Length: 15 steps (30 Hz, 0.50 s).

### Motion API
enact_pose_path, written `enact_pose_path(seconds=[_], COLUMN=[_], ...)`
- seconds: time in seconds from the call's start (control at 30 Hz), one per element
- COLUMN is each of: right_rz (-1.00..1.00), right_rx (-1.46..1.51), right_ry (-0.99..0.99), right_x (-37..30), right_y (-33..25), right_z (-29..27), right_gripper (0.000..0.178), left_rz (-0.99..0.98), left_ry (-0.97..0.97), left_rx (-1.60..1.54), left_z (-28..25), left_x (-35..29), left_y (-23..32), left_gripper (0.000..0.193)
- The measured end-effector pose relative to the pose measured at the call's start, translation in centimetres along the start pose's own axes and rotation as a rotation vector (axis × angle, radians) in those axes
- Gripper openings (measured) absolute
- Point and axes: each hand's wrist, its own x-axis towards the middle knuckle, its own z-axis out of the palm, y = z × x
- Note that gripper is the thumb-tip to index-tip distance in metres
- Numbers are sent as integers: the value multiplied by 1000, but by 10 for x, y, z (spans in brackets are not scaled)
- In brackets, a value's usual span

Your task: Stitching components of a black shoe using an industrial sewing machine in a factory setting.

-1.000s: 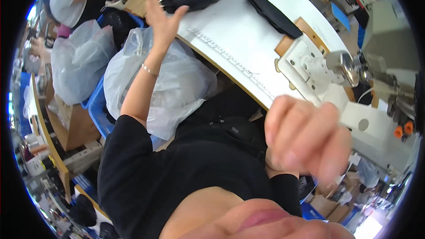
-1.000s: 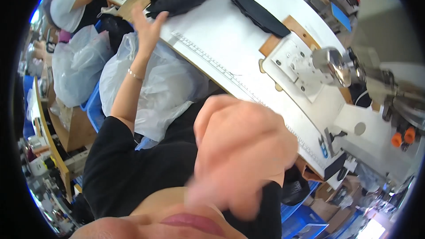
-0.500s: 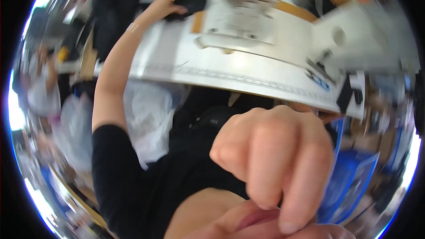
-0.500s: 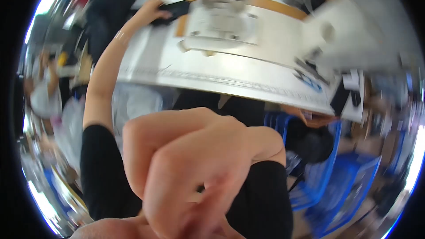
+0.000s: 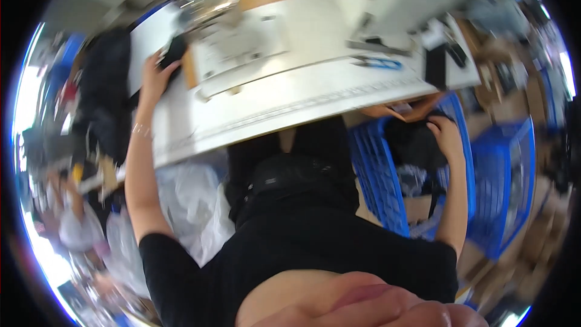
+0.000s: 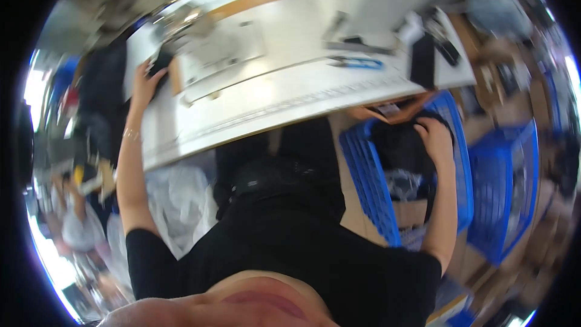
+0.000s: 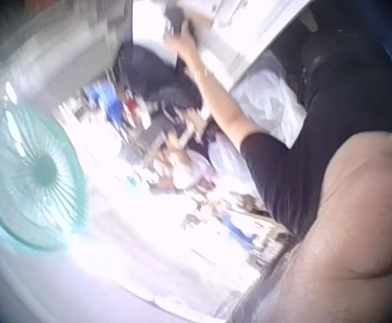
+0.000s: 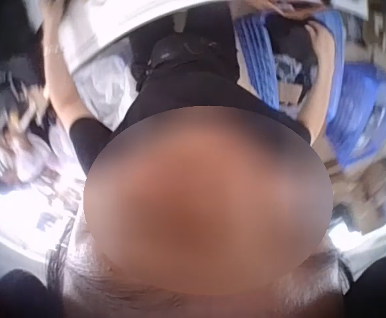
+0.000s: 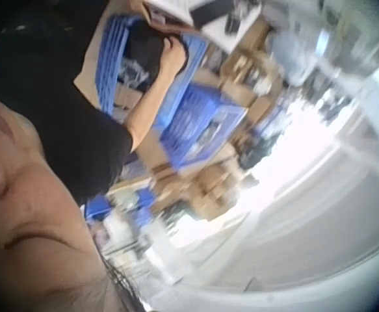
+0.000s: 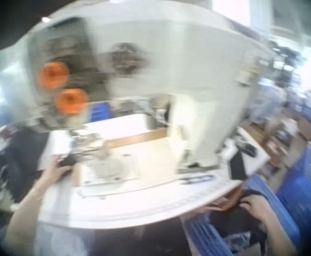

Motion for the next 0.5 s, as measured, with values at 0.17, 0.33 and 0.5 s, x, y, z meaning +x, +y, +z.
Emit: enact_pose_path(seconds=[0.17, 0.33, 0.5], right_rz=[-1, -225, -223], right_rx=[-47, -387, -129], right_ry=[-249, -193, 36], right_x=[14, 29, -3], right_y=[84, 51, -4], right_z=[62, 66, 38], right_gripper=[38, 19, 8], left_rz=[-40, -59, -160], left_ry=[1, 117, -24], left_rx=[43, -139, -311], left_z=[15, 1, -9], left_x=[6, -20, -18], left_y=[68, 71, 72], left_gripper=[49, 29, 21])
